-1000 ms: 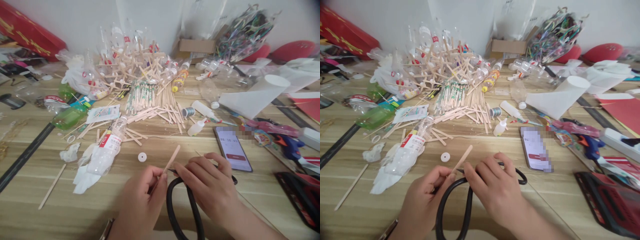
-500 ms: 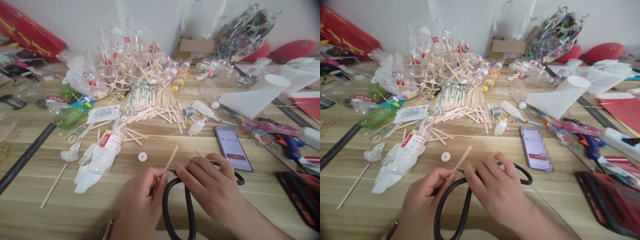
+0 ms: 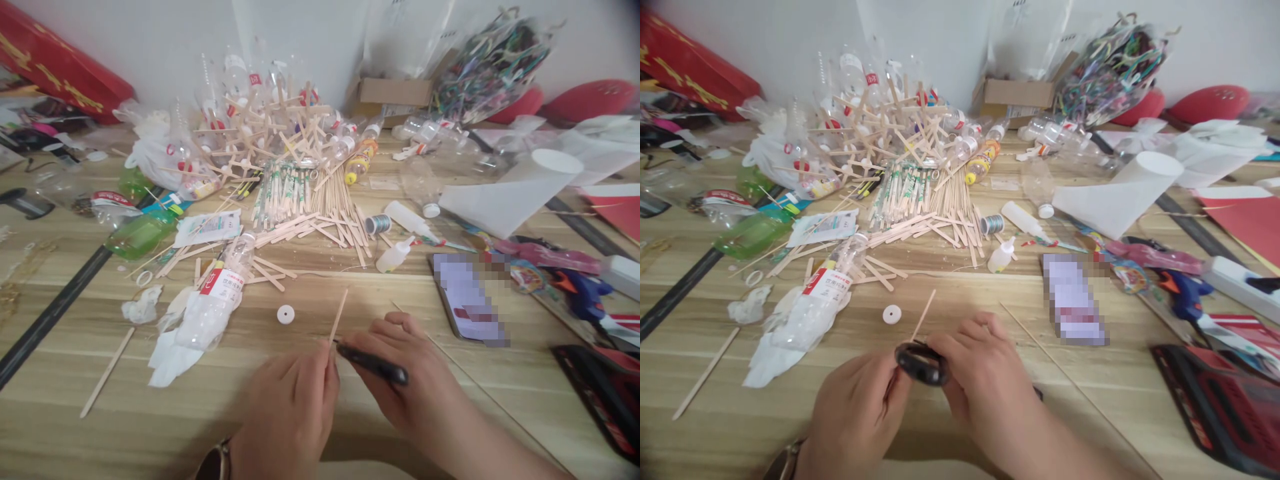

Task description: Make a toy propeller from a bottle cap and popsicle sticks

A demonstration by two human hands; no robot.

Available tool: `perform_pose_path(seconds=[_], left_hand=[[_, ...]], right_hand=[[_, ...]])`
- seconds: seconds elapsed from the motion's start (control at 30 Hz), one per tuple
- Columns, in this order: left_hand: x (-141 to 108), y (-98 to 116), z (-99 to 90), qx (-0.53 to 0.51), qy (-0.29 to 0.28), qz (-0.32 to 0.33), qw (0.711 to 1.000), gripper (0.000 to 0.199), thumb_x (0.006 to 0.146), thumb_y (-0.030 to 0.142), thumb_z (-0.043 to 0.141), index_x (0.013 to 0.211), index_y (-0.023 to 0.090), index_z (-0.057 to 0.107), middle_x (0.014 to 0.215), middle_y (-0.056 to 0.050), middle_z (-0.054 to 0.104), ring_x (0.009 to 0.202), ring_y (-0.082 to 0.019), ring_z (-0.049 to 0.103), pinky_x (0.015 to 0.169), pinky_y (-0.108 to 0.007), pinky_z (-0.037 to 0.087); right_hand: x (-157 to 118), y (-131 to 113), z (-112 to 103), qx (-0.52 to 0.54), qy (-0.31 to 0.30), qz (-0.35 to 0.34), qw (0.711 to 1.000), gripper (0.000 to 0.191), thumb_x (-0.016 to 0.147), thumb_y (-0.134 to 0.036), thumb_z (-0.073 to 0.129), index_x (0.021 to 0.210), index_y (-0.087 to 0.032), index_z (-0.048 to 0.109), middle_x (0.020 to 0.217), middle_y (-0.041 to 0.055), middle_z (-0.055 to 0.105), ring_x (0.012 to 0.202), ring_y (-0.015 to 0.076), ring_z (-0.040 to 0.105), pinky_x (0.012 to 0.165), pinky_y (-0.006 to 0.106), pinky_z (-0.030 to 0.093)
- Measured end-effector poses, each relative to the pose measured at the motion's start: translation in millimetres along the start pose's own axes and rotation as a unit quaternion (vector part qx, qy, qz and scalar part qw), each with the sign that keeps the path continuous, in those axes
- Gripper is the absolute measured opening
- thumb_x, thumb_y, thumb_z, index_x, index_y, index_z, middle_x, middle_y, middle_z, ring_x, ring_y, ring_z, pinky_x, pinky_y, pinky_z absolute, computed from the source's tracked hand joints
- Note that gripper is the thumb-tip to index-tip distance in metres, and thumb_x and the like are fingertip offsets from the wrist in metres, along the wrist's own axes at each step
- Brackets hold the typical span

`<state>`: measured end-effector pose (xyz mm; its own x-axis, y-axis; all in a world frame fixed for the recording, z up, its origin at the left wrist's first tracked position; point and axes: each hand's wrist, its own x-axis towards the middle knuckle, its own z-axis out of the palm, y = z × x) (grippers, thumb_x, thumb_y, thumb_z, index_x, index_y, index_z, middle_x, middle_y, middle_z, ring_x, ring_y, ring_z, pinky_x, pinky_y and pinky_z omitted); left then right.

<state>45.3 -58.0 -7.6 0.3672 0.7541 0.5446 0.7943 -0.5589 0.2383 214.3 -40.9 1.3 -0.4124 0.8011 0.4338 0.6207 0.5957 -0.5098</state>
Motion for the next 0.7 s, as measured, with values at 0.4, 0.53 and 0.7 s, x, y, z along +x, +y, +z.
perform_pose_path(seconds=[0.4,0.53,0.7], left_hand=[[0.6,-1.5,0.1,-0.017,0.027,0.035,0.999,0.015,0.098,0.01,0.041,0.098,0.014,0.055,0.065,-0.001,0.072,0.053,-0.016,0.067,0.051,-0.028,0.044],[0.0,-0.8,-1.5,-0.147,-0.062,-0.123,0.979,0.016,0.097,0.02,0.045,0.091,0.02,0.06,0.068,0.0,0.073,0.058,-0.016,0.07,0.05,-0.024,0.047],[3.5,2.0,-5.6,-0.276,-0.142,-0.247,0.918,0.022,0.097,0.029,0.045,0.095,0.023,0.066,0.07,0.002,0.074,0.062,-0.015,0.069,0.052,-0.021,0.049]], right_hand=[[0.2,3.4,-2.6,0.375,-0.181,0.248,0.875,0.037,0.099,-0.046,0.04,0.08,-0.019,0.058,0.047,-0.0075,0.044,0.042,0.0088,0.038,0.044,0.022,0.031],[-5.9,5.6,1.3,-0.034,0.014,0.016,0.999,0.028,0.098,-0.019,0.039,0.088,-0.02,0.065,0.066,-0.0001,0.065,0.062,0.0148,0.057,0.07,0.033,0.038],[-12.4,6.5,-1.5,-0.229,0.043,-0.079,0.969,0.033,0.099,-0.011,0.032,0.099,-0.015,0.065,0.07,0.002,0.069,0.066,0.0165,0.057,0.076,0.037,0.032]])
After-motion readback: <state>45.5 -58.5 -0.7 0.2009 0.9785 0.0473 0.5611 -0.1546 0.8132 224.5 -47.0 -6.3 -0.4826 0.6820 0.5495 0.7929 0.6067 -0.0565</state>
